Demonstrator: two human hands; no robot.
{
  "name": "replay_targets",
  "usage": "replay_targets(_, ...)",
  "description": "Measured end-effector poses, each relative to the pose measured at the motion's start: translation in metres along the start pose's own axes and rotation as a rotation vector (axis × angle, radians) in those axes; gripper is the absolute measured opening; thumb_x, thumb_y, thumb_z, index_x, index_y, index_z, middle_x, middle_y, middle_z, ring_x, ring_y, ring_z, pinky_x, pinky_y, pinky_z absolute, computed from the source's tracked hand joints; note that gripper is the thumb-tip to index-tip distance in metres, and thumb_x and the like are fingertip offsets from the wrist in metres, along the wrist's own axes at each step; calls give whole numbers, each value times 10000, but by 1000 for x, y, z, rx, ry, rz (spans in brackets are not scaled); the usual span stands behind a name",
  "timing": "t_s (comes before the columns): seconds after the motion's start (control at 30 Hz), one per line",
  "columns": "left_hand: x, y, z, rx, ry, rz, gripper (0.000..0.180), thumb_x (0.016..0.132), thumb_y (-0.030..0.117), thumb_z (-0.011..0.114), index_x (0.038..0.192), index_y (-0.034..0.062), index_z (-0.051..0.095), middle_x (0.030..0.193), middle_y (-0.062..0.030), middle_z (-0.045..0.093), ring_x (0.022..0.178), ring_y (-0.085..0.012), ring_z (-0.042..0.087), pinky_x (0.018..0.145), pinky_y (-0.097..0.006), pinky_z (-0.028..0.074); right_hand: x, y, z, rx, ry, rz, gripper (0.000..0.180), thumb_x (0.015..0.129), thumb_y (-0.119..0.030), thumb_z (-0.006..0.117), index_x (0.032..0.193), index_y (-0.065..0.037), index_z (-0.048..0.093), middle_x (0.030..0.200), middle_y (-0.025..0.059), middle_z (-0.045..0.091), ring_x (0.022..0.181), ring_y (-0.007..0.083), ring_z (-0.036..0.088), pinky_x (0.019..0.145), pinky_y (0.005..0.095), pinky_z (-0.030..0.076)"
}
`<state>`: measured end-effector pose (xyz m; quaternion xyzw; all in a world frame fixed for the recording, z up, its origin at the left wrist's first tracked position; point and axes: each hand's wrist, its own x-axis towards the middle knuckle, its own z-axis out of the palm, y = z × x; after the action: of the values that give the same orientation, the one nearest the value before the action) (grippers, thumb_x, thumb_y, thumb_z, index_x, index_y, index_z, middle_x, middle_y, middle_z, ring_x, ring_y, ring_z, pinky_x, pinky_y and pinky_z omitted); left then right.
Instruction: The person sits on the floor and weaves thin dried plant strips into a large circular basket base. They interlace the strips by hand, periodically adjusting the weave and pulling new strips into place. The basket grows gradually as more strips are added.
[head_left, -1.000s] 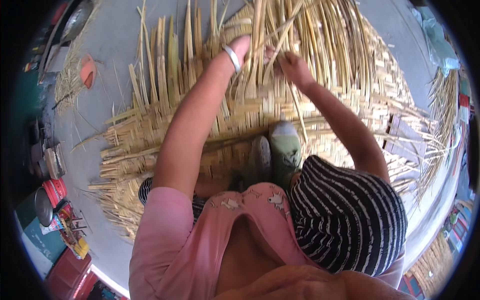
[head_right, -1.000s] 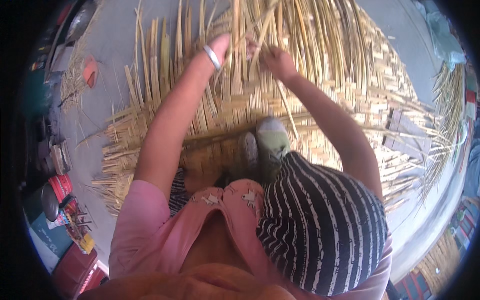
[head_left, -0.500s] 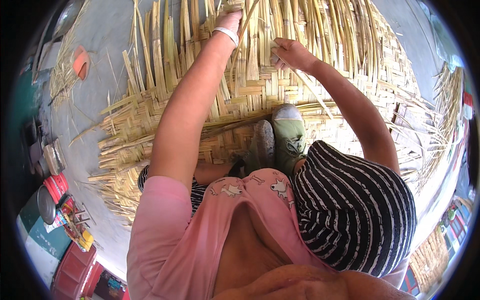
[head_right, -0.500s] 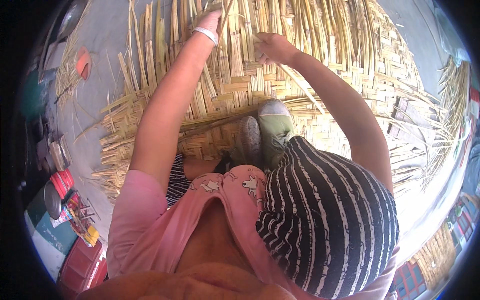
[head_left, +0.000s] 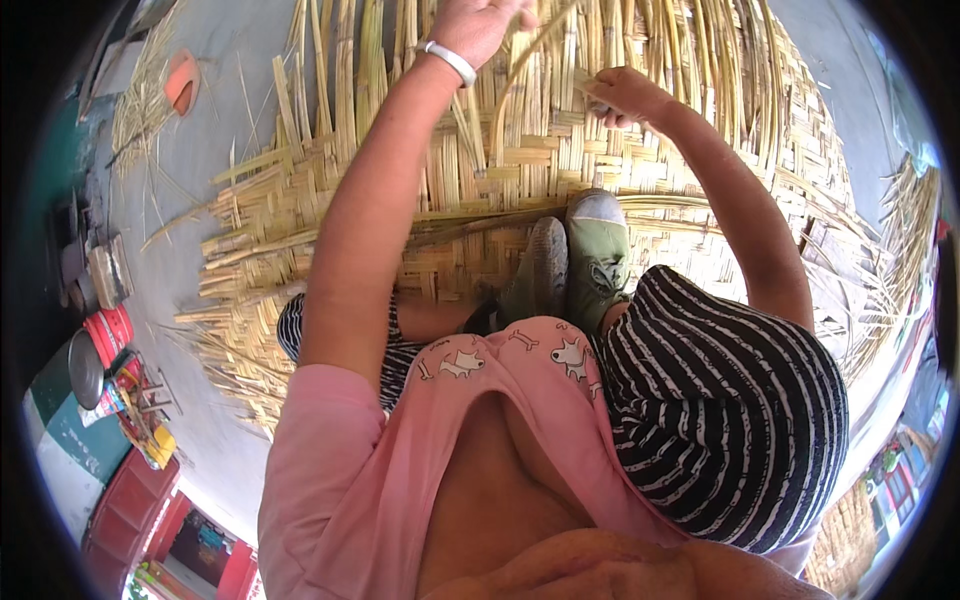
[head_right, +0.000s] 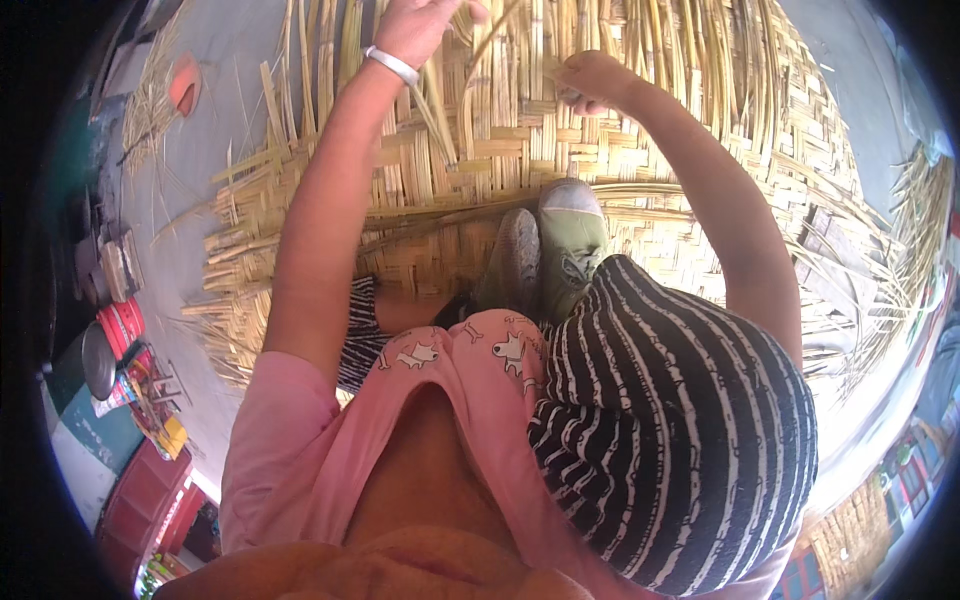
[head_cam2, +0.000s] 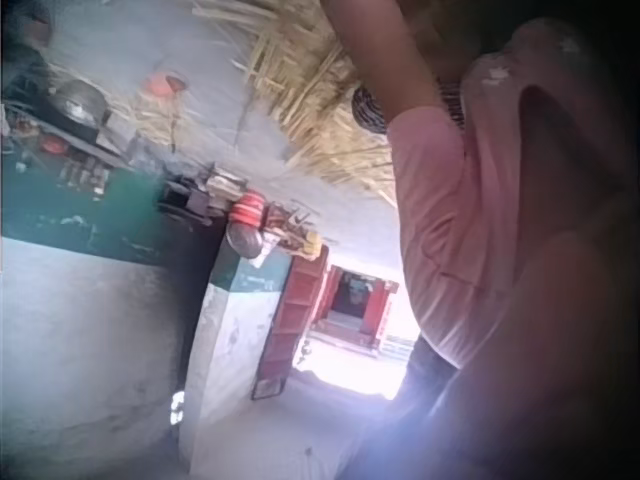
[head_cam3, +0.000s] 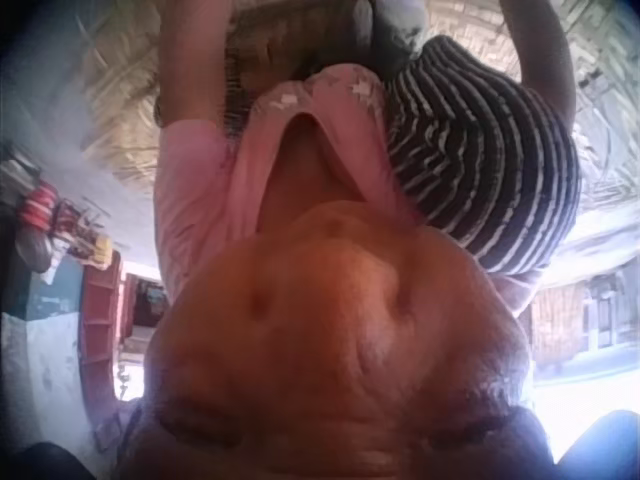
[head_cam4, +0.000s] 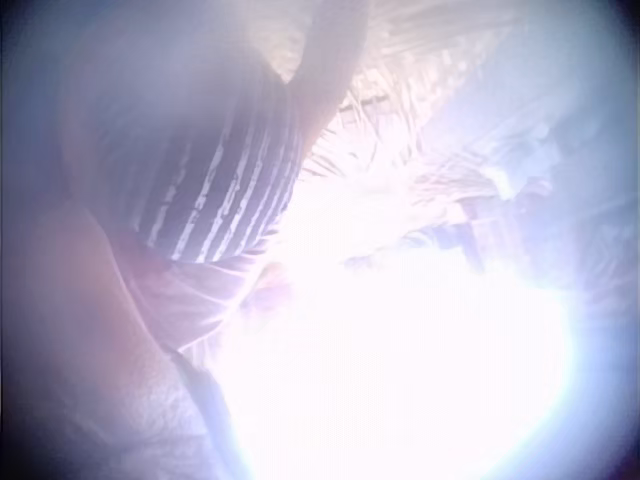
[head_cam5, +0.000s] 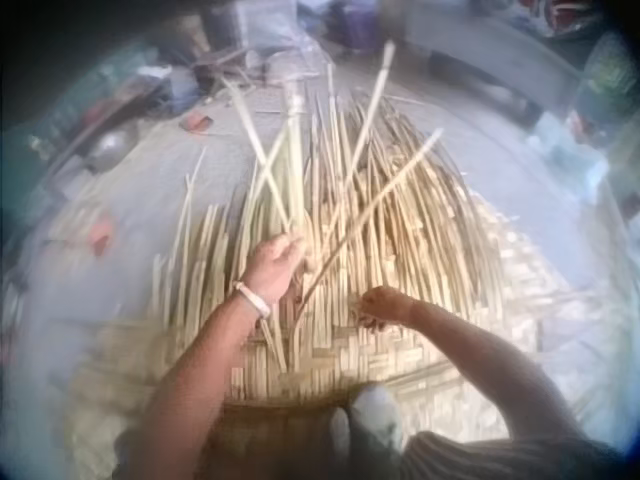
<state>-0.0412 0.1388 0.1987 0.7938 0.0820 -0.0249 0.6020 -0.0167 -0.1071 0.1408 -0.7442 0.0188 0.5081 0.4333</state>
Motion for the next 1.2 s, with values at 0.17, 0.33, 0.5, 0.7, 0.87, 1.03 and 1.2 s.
replay_targets(0.17,-20,-3,-41,-76,-245,-55,296,1073,251,553,1158,-5,671,986,-82,753,893,-173,705,816,-320,565,11,-1,-8,-453,50,-47,325,1081,-317,533,1167,-28,654,844,103,713,577,118,625,476,266,492)
replay_targets(0.33,-63,-28,-69,-433,-213,-99,316,1098,265,482,1164,7,651,989,-102,744,915,-202,718,804,-318,563,21,8,-12,-554,65,-96,355,1072,-362,539,1167,-38,650,841,98,726,628,127,673,539,294,520)
replay_targets(0.5,-74,-31,-83,-479,-341,-93,305,1099,249,469,1135,1,642,920,-96,727,937,-222,722,859,-344,559,17,3,-10,-681,68,-130,394,1059,-395,527,1166,-35,649,934,131,730,765,201,744,663,331,583)
replay_targets(0.7,-85,-33,-78,-500,11,27,245,1031,190,604,1186,7,652,1116,-160,719,1085,-283,687,935,-442,562,10,5,-8,-998,103,-312,384,1053,-412,535,1227,-89,649,992,135,719,982,247,690,872,397,555)
replay_targets(0.87,-115,-80,-69,-739,688,-296,290,1056,233,594,1162,-34,637,1175,-215,698,1138,-348,687,989,-476,591,10,11,4,-941,315,-315,340,1050,-412,533,1084,-102,668,848,107,709,806,244,700,786,445,544)
replay_targets(1.03,-120,-132,-79,-897,775,-464,344,1078,262,546,1210,-53,579,1288,-223,621,1177,-353,624,1036,-467,554,6,0,16,-1088,313,-252,357,1041,-430,528,1055,-94,649,894,136,706,886,299,695,830,482,522)
replay_targets(1.2,-115,-130,-84,-994,667,-458,385,1059,264,586,1273,-52,538,1394,-236,560,1323,-373,535,1129,-492,481,5,-10,15,-1133,183,-132,430,1051,-438,437,1238,-99,624,1191,156,709,1138,367,667,986,521,508)
